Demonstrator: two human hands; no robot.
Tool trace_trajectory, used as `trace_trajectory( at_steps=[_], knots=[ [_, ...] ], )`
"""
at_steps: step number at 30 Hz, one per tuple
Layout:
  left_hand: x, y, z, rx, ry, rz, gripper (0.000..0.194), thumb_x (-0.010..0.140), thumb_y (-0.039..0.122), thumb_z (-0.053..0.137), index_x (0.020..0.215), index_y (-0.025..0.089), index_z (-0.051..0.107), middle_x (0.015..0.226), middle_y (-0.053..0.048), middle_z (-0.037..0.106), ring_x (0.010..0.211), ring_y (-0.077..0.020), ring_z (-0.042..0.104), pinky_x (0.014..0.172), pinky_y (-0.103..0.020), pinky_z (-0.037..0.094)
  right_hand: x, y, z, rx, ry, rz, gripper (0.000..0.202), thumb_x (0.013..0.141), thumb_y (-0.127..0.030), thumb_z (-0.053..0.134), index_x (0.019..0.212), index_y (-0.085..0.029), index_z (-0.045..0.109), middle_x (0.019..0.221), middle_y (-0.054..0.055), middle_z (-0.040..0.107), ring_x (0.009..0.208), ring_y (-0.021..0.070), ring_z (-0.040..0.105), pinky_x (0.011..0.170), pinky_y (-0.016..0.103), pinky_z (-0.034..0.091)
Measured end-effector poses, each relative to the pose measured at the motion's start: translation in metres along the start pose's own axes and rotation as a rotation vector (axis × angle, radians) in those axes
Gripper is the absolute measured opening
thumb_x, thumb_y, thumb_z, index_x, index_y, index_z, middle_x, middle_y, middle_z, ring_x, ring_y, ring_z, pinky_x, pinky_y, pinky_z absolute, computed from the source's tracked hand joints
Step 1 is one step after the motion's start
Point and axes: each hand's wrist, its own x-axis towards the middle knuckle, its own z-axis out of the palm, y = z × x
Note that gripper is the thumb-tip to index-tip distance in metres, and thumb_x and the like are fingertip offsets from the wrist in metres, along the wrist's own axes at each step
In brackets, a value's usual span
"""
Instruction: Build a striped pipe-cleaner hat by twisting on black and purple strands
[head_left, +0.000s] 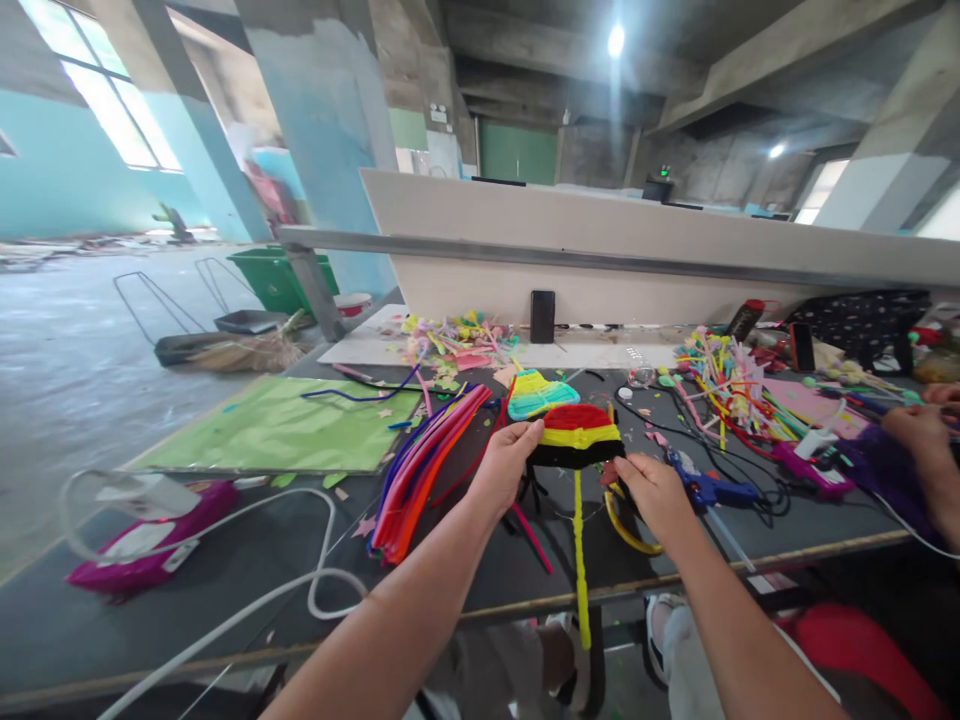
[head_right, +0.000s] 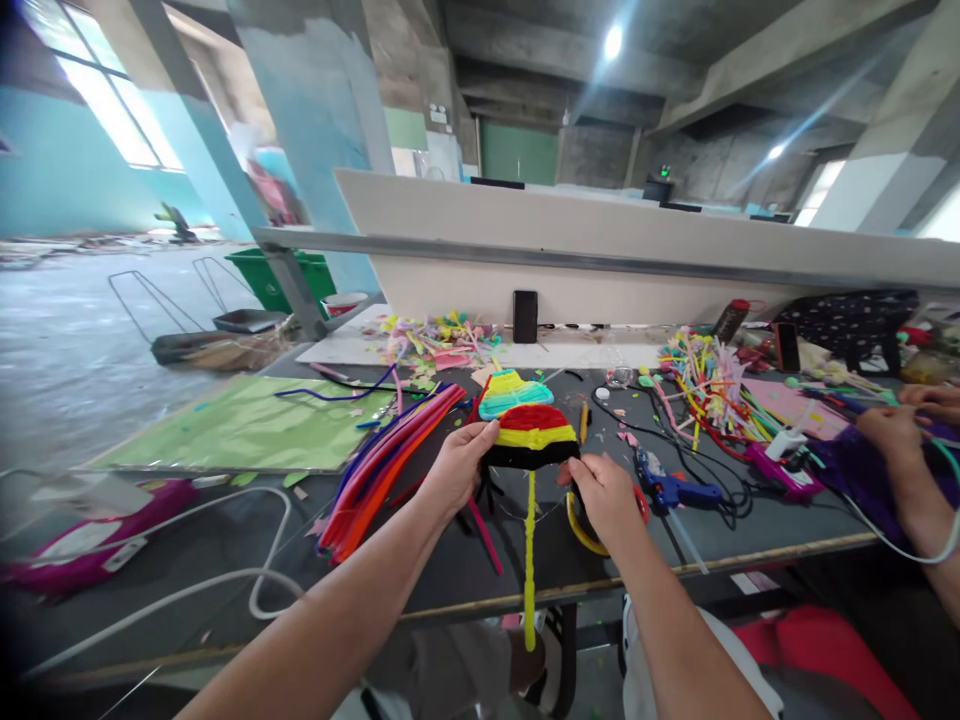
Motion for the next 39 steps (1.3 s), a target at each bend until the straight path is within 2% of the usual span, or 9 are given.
trace_trajectory(
  at_steps=[3,7,10,16,19,24,27,33,39],
  knots=[
    [0.001,-0.001,-0.001,-0.006,0.012,0.015,0.031,0.072,0.041,0.071,0.082,0.011,0.072,0.078,-0.007,0.072,0.072,-0.0168,0.064,0.072,-0.028,0.047,0.001,0.004,-0.001,0.078,-0.037,0.035,0.038,0.082,-0.052,0.051,0.077,-0.022,0.073,0.080,0.006,0.074,0.084,0.0257,0.066,0.084,0.039,0.045],
    [0.003,0.000,-0.003,-0.025,0.012,0.022,0.030,0.073,0.038,0.070,0.086,0.012,0.072,0.081,-0.007,0.072,0.076,-0.0170,0.065,0.078,-0.029,0.048,0.003,0.005,-0.005,0.359,-0.094,0.102,0.044,0.082,-0.056,0.051,0.090,-0.017,0.072,0.082,0.008,0.073,0.081,0.0242,0.066,0.080,0.038,0.048],
    [0.003,0.002,-0.003,-0.035,0.035,0.008,0.032,0.070,0.039,0.072,0.086,0.011,0.072,0.080,-0.008,0.073,0.076,-0.0188,0.066,0.076,-0.030,0.049,0.004,0.003,-0.007,0.483,-0.085,0.132,0.043,0.079,-0.057,0.056,0.089,-0.019,0.072,0.079,0.007,0.073,0.078,0.0231,0.067,0.080,0.038,0.049],
    [0.000,0.004,0.000,-0.093,0.094,-0.027,0.035,0.064,0.042,0.076,0.084,0.013,0.072,0.076,-0.007,0.073,0.073,-0.0208,0.068,0.069,-0.030,0.052,-0.001,-0.001,-0.006,0.297,0.020,0.076,0.037,0.076,-0.053,0.060,0.077,-0.019,0.073,0.074,0.003,0.071,0.080,0.0227,0.065,0.076,0.033,0.050],
    [0.001,0.005,0.000,-0.114,0.106,-0.034,0.036,0.063,0.041,0.078,0.084,0.012,0.072,0.077,-0.007,0.073,0.073,-0.0204,0.068,0.068,-0.030,0.052,-0.003,-0.004,-0.006,0.295,0.033,0.075,0.036,0.075,-0.052,0.061,0.073,-0.018,0.072,0.069,0.003,0.070,0.078,0.0223,0.064,0.072,0.030,0.050],
    [0.004,0.007,-0.005,-0.142,0.105,-0.059,0.032,0.064,0.039,0.077,0.080,0.012,0.071,0.076,-0.007,0.073,0.060,-0.0153,0.065,0.055,-0.023,0.049,-0.007,-0.015,-0.005,0.645,-0.132,0.146,0.029,0.073,-0.047,0.067,0.075,-0.019,0.072,0.075,0.004,0.070,0.077,0.0204,0.065,0.079,0.033,0.049],
    [0.004,0.008,-0.007,-0.141,0.093,-0.105,0.031,0.067,0.040,0.075,0.082,0.013,0.070,0.074,-0.006,0.072,0.053,-0.0135,0.063,0.046,-0.021,0.045,-0.012,-0.022,-0.004,0.749,-0.221,0.156,0.022,0.073,-0.043,0.069,0.072,-0.021,0.071,0.072,0.002,0.070,0.073,0.0177,0.065,0.077,0.031,0.048],
    [0.002,0.006,-0.007,-0.153,0.056,-0.139,0.031,0.068,0.038,0.075,0.085,0.012,0.070,0.077,-0.007,0.073,0.060,-0.0164,0.067,0.051,-0.022,0.050,-0.016,-0.027,-0.010,0.619,-0.348,0.104,0.026,0.076,-0.042,0.066,0.073,-0.018,0.074,0.072,0.004,0.072,0.073,0.0177,0.064,0.075,0.031,0.046],
    [0.000,0.006,-0.005,-0.125,0.066,-0.154,0.029,0.066,0.035,0.077,0.082,0.012,0.070,0.079,-0.008,0.073,0.063,-0.0176,0.068,0.056,-0.023,0.052,-0.010,-0.015,-0.017,0.402,-0.304,0.228,0.031,0.059,-0.042,0.078,0.074,-0.016,0.072,0.069,0.002,0.070,0.066,0.0163,0.061,0.065,0.027,0.044]
  ],
)
